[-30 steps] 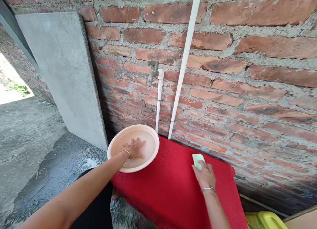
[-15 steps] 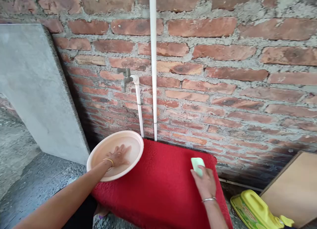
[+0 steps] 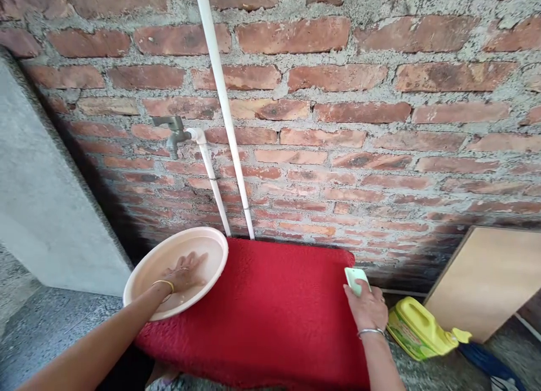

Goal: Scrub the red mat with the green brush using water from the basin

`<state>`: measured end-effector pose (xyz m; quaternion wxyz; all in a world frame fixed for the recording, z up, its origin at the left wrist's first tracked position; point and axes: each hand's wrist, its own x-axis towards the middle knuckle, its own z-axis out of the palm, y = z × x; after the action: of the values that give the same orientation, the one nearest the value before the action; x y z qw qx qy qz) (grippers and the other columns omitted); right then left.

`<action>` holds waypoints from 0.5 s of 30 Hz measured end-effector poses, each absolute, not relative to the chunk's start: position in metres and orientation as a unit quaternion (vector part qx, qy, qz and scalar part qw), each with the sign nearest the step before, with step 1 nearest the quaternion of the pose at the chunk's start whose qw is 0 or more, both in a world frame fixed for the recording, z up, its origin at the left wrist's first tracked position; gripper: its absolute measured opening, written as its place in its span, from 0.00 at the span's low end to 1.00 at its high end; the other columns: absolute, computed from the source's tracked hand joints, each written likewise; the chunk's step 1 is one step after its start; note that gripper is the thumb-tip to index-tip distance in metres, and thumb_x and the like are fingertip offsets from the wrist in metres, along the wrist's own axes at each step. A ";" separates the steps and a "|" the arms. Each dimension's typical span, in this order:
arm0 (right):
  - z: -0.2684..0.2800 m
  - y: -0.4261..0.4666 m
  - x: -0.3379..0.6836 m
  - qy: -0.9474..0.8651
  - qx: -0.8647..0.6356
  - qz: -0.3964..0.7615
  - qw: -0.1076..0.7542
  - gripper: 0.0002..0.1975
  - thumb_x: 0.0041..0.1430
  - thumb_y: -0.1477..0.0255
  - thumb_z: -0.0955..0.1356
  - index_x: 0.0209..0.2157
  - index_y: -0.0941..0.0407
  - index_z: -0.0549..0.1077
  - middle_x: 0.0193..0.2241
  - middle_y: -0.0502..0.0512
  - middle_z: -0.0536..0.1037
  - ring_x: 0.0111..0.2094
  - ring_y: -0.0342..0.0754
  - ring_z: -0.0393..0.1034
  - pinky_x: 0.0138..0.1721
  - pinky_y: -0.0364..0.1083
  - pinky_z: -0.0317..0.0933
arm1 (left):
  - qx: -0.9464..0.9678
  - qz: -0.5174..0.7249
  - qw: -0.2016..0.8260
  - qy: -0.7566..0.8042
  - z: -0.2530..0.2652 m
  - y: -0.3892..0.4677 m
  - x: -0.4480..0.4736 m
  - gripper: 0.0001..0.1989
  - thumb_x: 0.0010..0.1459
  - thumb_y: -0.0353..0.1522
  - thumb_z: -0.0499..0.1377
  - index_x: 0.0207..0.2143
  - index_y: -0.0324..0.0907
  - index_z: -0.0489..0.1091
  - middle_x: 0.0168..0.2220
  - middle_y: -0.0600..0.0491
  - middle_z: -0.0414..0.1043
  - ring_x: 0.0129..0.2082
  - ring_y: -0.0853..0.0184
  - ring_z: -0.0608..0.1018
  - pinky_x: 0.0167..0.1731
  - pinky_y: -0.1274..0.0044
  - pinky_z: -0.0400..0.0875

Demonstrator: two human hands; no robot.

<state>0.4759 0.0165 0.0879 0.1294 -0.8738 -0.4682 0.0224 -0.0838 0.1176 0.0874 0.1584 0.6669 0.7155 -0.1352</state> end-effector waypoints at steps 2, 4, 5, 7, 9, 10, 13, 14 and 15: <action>0.084 0.012 0.476 -0.464 -0.872 0.035 0.152 0.26 0.61 0.51 0.62 0.52 0.50 0.74 0.45 0.61 0.73 0.43 0.55 0.73 0.49 0.52 0.66 | 0.667 -0.137 0.159 0.715 0.089 0.117 -0.082 0.52 0.51 0.52 0.58 0.72 0.56 0.36 0.74 0.43 0.29 0.70 0.37 0.39 0.56 0.40 0.51; 0.080 0.009 0.459 -0.519 -0.834 0.052 0.179 0.22 0.59 0.53 0.63 0.49 0.49 0.75 0.46 0.59 0.73 0.44 0.54 0.73 0.50 0.51 0.65 | 0.666 -0.139 0.158 0.716 0.094 0.114 -0.079 0.50 0.52 0.51 0.58 0.72 0.55 0.37 0.74 0.42 0.30 0.71 0.38 0.40 0.56 0.41 0.52; 0.080 0.008 0.446 -0.557 -0.806 0.061 0.188 0.20 0.59 0.55 0.65 0.48 0.49 0.76 0.46 0.57 0.73 0.45 0.53 0.73 0.51 0.50 0.65 | 0.668 -0.143 0.155 0.714 0.097 0.113 -0.078 0.49 0.52 0.51 0.57 0.72 0.55 0.38 0.74 0.42 0.32 0.71 0.38 0.42 0.56 0.42 0.54; 0.082 0.007 0.418 -0.633 -0.746 0.077 0.193 0.16 0.57 0.60 0.67 0.46 0.48 0.76 0.46 0.55 0.74 0.45 0.52 0.72 0.51 0.49 0.64 | 0.678 -0.151 0.146 0.705 0.107 0.109 -0.078 0.45 0.53 0.49 0.57 0.71 0.57 0.44 0.72 0.42 0.41 0.69 0.40 0.50 0.55 0.43 0.58; 0.086 0.005 0.393 -0.686 -0.699 0.090 0.182 0.14 0.55 0.64 0.68 0.44 0.48 0.76 0.45 0.54 0.74 0.45 0.51 0.72 0.51 0.49 0.63 | 0.688 -0.159 0.134 0.696 0.121 0.107 -0.077 0.39 0.53 0.46 0.58 0.67 0.58 0.54 0.69 0.43 0.52 0.65 0.41 0.61 0.53 0.44 0.61; 0.089 0.004 0.383 -0.702 -0.684 0.096 0.173 0.14 0.54 0.66 0.69 0.43 0.48 0.76 0.46 0.53 0.74 0.45 0.51 0.72 0.51 0.49 0.63 | 0.689 -0.162 0.125 0.695 0.128 0.107 -0.076 0.35 0.54 0.44 0.58 0.65 0.57 0.58 0.67 0.43 0.57 0.63 0.42 0.64 0.53 0.44 0.61; 0.095 0.002 0.366 -0.725 -0.662 0.110 0.157 0.12 0.53 0.69 0.69 0.40 0.48 0.76 0.45 0.52 0.75 0.45 0.51 0.71 0.50 0.50 0.62 | 0.687 -0.154 0.072 0.706 0.156 0.103 -0.059 0.27 0.59 0.37 0.54 0.62 0.48 0.65 0.64 0.39 0.60 0.61 0.42 0.65 0.56 0.42 0.55; 0.096 0.001 0.364 -0.728 -0.658 0.114 0.157 0.11 0.52 0.70 0.69 0.39 0.48 0.75 0.45 0.52 0.75 0.45 0.52 0.71 0.50 0.50 0.61 | 0.692 -0.141 0.043 0.707 0.166 0.100 -0.048 0.26 0.61 0.35 0.52 0.62 0.46 0.65 0.64 0.38 0.59 0.63 0.43 0.63 0.58 0.42 0.52; 0.096 0.001 0.362 -0.731 -0.653 0.120 0.160 0.10 0.51 0.71 0.69 0.38 0.49 0.75 0.44 0.51 0.75 0.46 0.52 0.71 0.50 0.50 0.61 | 0.698 -0.126 0.018 0.705 0.175 0.095 -0.033 0.25 0.63 0.33 0.49 0.62 0.44 0.64 0.65 0.38 0.57 0.64 0.44 0.61 0.59 0.43 0.49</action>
<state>0.3621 0.0010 0.0963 0.1595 -0.6532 -0.7305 0.1197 -0.0333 0.0954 0.1749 0.0180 0.6978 0.7048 -0.1263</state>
